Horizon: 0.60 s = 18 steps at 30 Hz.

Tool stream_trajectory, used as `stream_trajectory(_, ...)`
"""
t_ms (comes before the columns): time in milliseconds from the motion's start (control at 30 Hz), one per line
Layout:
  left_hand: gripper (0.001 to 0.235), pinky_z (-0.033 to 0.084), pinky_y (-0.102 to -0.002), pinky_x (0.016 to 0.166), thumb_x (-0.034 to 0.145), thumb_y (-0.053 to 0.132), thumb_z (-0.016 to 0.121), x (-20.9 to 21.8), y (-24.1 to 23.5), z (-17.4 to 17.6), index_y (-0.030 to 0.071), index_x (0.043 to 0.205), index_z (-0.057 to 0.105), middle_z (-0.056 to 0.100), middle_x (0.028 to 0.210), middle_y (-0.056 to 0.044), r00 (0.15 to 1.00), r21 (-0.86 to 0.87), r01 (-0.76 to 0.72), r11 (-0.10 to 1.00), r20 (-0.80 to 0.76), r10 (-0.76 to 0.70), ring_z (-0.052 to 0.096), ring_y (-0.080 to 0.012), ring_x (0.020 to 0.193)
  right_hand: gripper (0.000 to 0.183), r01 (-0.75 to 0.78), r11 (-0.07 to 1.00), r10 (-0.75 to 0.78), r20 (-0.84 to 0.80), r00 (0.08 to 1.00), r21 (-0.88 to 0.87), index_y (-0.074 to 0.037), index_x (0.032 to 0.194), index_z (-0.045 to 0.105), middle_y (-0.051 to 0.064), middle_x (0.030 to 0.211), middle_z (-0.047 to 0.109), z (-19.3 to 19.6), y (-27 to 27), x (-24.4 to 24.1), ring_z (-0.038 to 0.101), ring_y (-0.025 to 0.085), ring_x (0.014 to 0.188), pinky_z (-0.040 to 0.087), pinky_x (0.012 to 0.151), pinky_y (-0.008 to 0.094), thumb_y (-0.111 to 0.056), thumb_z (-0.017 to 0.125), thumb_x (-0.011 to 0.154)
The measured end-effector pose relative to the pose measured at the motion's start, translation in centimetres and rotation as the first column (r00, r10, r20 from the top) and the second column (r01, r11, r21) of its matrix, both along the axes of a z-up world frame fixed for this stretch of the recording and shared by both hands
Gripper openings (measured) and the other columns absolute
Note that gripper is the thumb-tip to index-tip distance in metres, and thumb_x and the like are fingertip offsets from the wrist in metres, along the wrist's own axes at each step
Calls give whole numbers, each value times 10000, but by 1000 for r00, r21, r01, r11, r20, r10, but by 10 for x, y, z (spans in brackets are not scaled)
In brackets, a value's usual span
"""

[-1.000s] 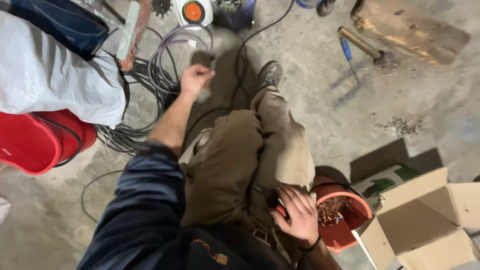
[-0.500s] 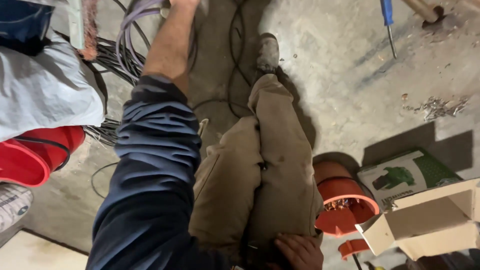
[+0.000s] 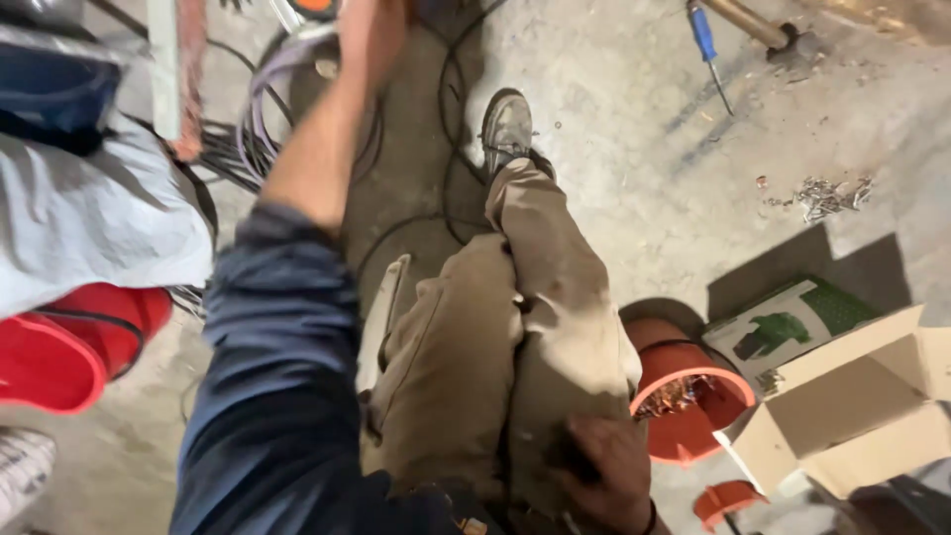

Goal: Stripping insulation from electrical wires and collecting the copper scrap.

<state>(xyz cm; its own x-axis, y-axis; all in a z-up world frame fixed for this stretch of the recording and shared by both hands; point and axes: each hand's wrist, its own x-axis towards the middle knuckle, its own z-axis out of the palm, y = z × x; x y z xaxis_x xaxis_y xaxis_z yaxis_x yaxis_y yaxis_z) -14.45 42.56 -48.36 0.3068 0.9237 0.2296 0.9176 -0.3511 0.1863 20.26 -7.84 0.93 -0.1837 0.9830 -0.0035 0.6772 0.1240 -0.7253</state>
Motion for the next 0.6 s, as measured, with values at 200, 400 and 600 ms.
stream_trajectory(200, 773, 497, -398, 1040, 938, 140, 660, 81, -222, 259, 61, 1605, 277, 597, 1368, -157, 722, -722, 587, 366, 671, 166, 582, -274, 1185, 573, 278, 959, -280, 30, 960, 46, -77, 1195, 688, 131, 1065, 703, 1, -13, -18, 677, 291, 966, 535, 868, 368, -258, 880, 686)
stream_trajectory(400, 630, 341, -379, 1214, 1103, 375, 383, 48, -340, 347, -18, 1596, 387, 485, 1577, -197, 393, -581, 804, 126, 678, 621, 468, -302, 1438, 535, 287, 958, -288, 26, 957, 22, -52, 1170, 714, 112, 962, 696, 11, -31, -16, 657, 303, 885, 518, 809, 395, -287, 879, 718)
stream_trajectory(600, 751, 182, -389, 1256, 1073, 300, 504, -5, -396, 379, 1, 1635, 105, 202, 1713, -215, 605, -552, 669, 498, 794, 67, 204, -302, 1584, 499, 270, 958, -267, -41, 963, 94, -63, 1220, 697, 113, 1054, 709, 19, -29, -24, 665, 295, 948, 527, 845, 391, -304, 840, 808)
